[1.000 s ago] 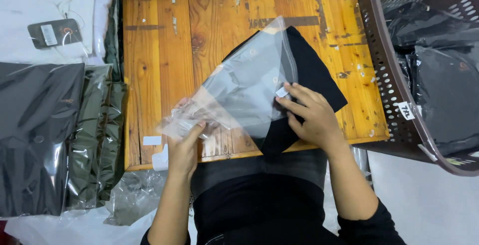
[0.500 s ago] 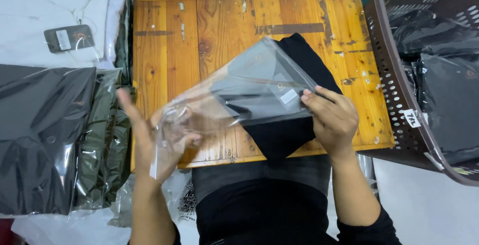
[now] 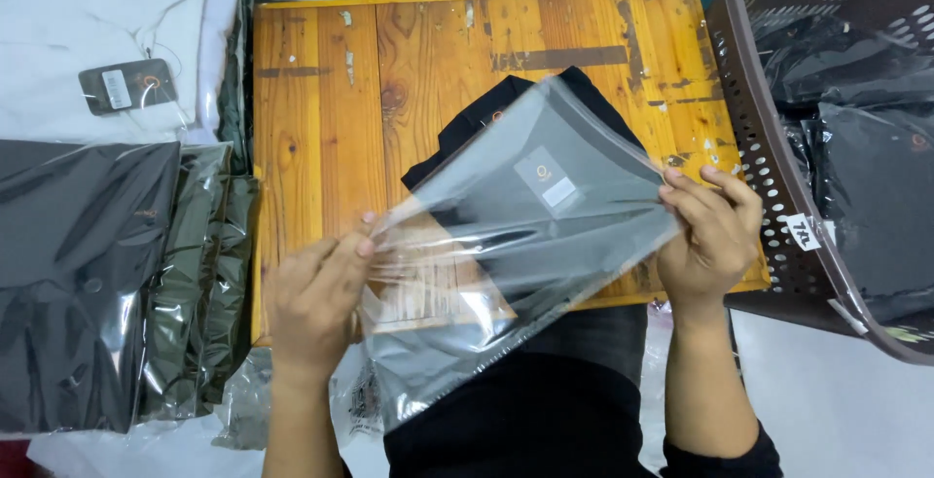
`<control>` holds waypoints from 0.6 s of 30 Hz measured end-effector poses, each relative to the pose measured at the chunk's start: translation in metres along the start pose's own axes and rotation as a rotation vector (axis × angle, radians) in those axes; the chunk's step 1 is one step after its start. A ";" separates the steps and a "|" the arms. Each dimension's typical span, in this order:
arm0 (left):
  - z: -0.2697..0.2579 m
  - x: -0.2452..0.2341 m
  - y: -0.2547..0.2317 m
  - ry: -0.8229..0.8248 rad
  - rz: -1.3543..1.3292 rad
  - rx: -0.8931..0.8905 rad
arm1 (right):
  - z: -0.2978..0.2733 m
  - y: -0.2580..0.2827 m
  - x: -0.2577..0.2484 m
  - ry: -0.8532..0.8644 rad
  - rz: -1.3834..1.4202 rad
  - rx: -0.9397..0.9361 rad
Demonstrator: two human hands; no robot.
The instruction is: Folding black shirts and placing them into clear plastic adhesive bags for shipping.
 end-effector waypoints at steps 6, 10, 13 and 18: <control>-0.010 0.013 -0.023 0.228 -0.180 -0.083 | -0.016 -0.008 -0.015 0.108 -0.014 -0.008; -0.028 0.018 -0.024 0.256 -0.142 -0.093 | -0.035 -0.018 -0.024 0.164 -0.096 -0.006; -0.036 0.019 -0.011 0.272 0.153 -0.102 | -0.045 -0.025 -0.029 0.193 -0.141 0.021; -0.029 0.022 0.002 0.297 -0.001 -0.120 | -0.067 -0.039 -0.023 0.409 -0.158 -0.016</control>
Point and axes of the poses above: each hand's wrist, its own z-axis towards the middle knuckle, its own x-axis out of the palm, y = z × x, the point moved 7 cm from there along z, towards the middle knuckle, and after that the axes turned 9 degrees about -y, right-handed, at the moved point
